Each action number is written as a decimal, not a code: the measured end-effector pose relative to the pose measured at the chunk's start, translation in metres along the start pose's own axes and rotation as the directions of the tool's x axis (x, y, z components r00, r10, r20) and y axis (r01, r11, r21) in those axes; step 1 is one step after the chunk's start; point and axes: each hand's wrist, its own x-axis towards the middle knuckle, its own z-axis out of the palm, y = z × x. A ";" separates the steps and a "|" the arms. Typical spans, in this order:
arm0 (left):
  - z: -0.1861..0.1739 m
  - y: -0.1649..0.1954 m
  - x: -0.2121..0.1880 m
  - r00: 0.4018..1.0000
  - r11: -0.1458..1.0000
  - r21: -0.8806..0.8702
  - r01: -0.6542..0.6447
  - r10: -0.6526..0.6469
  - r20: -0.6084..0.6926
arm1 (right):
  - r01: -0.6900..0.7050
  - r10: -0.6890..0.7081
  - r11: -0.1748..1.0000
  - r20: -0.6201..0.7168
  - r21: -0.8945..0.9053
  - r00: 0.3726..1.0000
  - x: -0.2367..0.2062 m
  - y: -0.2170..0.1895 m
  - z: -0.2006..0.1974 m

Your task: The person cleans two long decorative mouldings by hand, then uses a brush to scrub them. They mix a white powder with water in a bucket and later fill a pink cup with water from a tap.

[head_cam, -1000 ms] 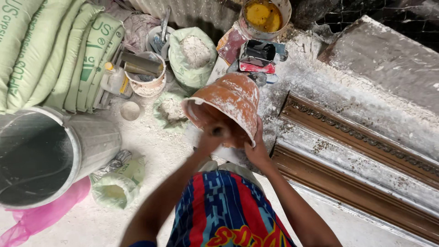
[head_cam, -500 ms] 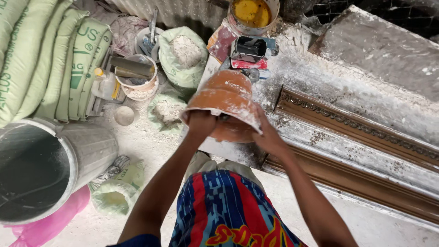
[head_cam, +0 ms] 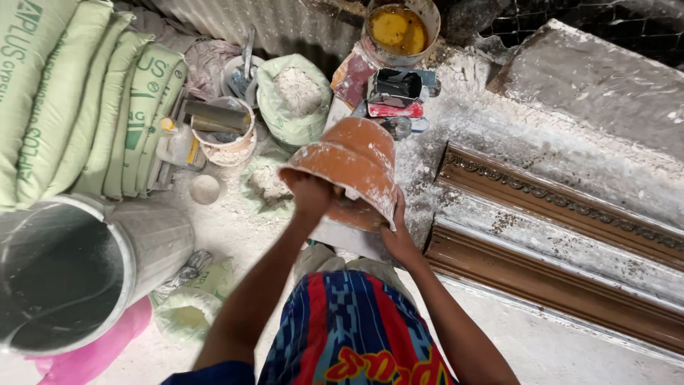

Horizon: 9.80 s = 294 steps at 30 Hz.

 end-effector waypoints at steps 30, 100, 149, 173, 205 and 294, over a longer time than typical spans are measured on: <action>0.028 0.047 0.003 0.949 0.917 -0.243 -0.315 0.307 -0.073 | -0.032 0.036 0.996 0.039 -0.080 0.999 0.003 -0.015 -0.016; -0.054 0.057 0.055 0.744 0.909 -0.018 -0.415 0.351 0.568 | 0.090 -0.083 0.994 -0.106 0.067 0.991 0.031 -0.144 -0.057; -0.101 0.046 0.091 0.715 0.717 0.203 -0.667 0.539 0.446 | 0.000 0.023 0.990 0.165 -0.140 0.986 0.116 -0.198 -0.039; -0.167 0.065 0.065 0.323 0.299 0.129 -0.946 0.807 0.495 | -0.142 0.164 0.979 0.151 -0.146 0.975 0.148 -0.210 -0.036; -0.076 0.098 0.289 0.906 -0.036 -0.907 0.419 0.072 0.416 | -0.505 0.564 0.768 -0.043 0.394 0.824 0.009 -0.072 -0.128; 1.046 1.709 -0.958 -0.122 0.680 -0.667 -0.305 0.667 0.735 | 0.467 0.571 0.757 -0.810 0.457 -0.133 -1.454 0.769 -1.283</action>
